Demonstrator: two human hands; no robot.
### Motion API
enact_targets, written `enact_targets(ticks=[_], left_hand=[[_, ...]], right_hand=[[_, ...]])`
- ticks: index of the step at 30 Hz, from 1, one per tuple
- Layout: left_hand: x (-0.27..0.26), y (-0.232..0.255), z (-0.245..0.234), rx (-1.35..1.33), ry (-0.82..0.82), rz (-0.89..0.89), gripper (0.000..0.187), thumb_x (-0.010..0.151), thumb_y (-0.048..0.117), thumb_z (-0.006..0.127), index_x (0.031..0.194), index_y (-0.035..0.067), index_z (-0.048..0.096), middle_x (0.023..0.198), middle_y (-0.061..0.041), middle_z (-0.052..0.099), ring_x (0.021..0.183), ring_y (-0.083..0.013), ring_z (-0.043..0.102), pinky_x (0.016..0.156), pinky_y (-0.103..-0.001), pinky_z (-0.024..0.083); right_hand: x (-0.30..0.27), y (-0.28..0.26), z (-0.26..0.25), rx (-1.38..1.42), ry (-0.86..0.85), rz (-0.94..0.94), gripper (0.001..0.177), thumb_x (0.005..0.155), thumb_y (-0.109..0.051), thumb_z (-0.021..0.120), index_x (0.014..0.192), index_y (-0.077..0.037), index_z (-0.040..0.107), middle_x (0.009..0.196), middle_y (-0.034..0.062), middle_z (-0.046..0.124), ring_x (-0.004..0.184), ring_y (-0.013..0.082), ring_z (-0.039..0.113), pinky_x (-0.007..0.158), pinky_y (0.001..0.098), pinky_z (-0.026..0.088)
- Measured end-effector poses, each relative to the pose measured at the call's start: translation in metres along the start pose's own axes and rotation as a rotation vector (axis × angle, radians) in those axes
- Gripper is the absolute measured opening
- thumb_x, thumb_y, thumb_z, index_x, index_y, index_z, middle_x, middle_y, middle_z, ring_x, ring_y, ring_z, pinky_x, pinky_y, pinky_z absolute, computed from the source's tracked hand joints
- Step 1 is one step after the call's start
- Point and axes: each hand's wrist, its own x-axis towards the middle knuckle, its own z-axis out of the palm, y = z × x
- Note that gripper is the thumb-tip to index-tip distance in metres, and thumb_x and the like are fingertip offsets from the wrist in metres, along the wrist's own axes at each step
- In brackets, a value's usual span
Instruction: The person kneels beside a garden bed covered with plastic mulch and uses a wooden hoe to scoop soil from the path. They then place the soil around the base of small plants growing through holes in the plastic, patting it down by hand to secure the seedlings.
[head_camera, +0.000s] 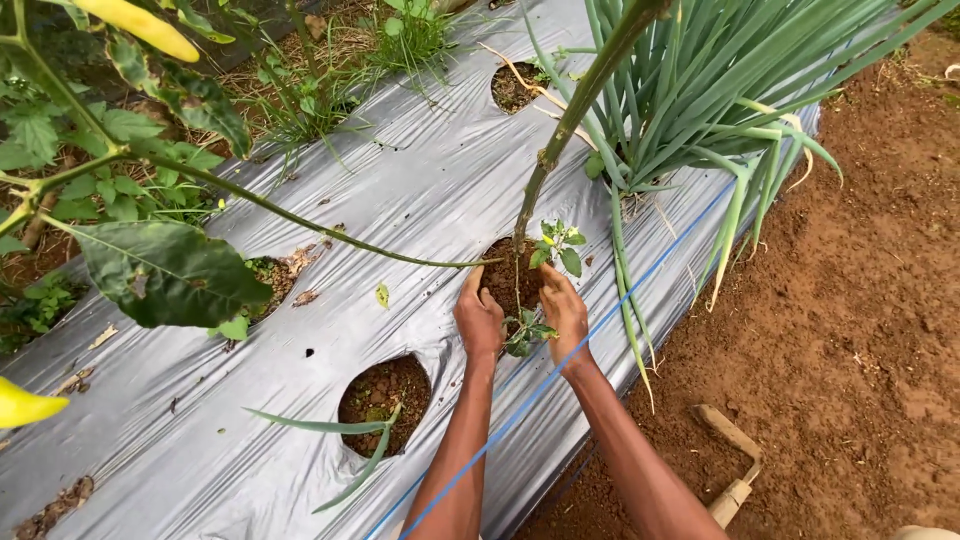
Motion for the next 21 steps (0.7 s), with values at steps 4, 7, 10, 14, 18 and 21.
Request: enact_targets(ticks=[4, 7, 10, 14, 18, 21], left_hand=[[-0.001, 0.008, -0.015, -0.006, 0.023, -0.050, 0.044, 0.097, -0.004, 0.049, 0.135, 0.010, 0.067, 0.128, -0.016, 0.070, 0.118, -0.0394, 0.066, 0.099, -0.054, 0.056], [-0.001, 0.023, -0.029, -0.014, 0.091, -0.077, 0.043, 0.096, -0.004, 0.048, 0.130, 0.010, 0.069, 0.123, -0.017, 0.072, 0.116, -0.0385, 0.068, 0.097, -0.052, 0.057], [-0.017, 0.057, -0.057, -0.046, 0.118, -0.156, 0.045, 0.095, -0.003, 0.048, 0.131, 0.014, 0.069, 0.122, -0.015, 0.073, 0.117, -0.0356, 0.068, 0.099, -0.050, 0.056], [-0.048, 0.050, -0.065, 0.047, -0.018, -0.217, 0.052, 0.097, -0.002, 0.049, 0.145, 0.017, 0.060, 0.143, -0.012, 0.063, 0.135, -0.0294, 0.057, 0.114, -0.045, 0.046], [-0.060, 0.097, -0.082, 0.172, -0.206, -0.123, 0.065, 0.094, -0.010, 0.043, 0.157, 0.008, 0.039, 0.162, -0.018, 0.039, 0.149, -0.0335, 0.039, 0.126, -0.050, 0.028], [-0.074, 0.150, -0.097, 0.337, -0.334, 0.004, 0.058, 0.095, -0.011, 0.050, 0.151, -0.003, 0.041, 0.155, -0.028, 0.045, 0.148, -0.0393, 0.038, 0.127, -0.053, 0.025]], right_hand=[[-0.022, -0.017, -0.006, -0.495, 0.153, -0.092, 0.031, 0.095, -0.001, 0.064, 0.125, -0.006, 0.068, 0.118, 0.0179, 0.068, 0.112, 0.0305, 0.066, 0.097, 0.0437, 0.055], [-0.019, 0.013, -0.022, -0.795, 0.009, -0.198, 0.029, 0.083, -0.018, 0.084, 0.111, -0.017, 0.077, 0.102, 0.0041, 0.074, 0.097, 0.0224, 0.074, 0.086, 0.0371, 0.060], [-0.012, 0.018, 0.002, -0.884, -0.119, -0.318, 0.029, 0.084, -0.028, 0.087, 0.109, -0.019, 0.077, 0.096, 0.0029, 0.073, 0.092, 0.0248, 0.073, 0.082, 0.0392, 0.060], [-0.008, -0.006, 0.048, -0.759, -0.114, -0.465, 0.018, 0.099, -0.008, 0.068, 0.114, 0.000, 0.069, 0.092, 0.0238, 0.068, 0.088, 0.0467, 0.070, 0.074, 0.0561, 0.062], [0.010, 0.006, 0.040, -0.841, -0.096, -0.497, 0.024, 0.096, -0.012, 0.071, 0.115, 0.002, 0.069, 0.093, 0.0279, 0.070, 0.086, 0.0488, 0.070, 0.072, 0.0591, 0.063], [0.005, -0.003, 0.017, -0.593, -0.204, -0.352, 0.026, 0.097, -0.010, 0.068, 0.121, -0.002, 0.069, 0.103, 0.0279, 0.071, 0.098, 0.0520, 0.069, 0.081, 0.0633, 0.060]])
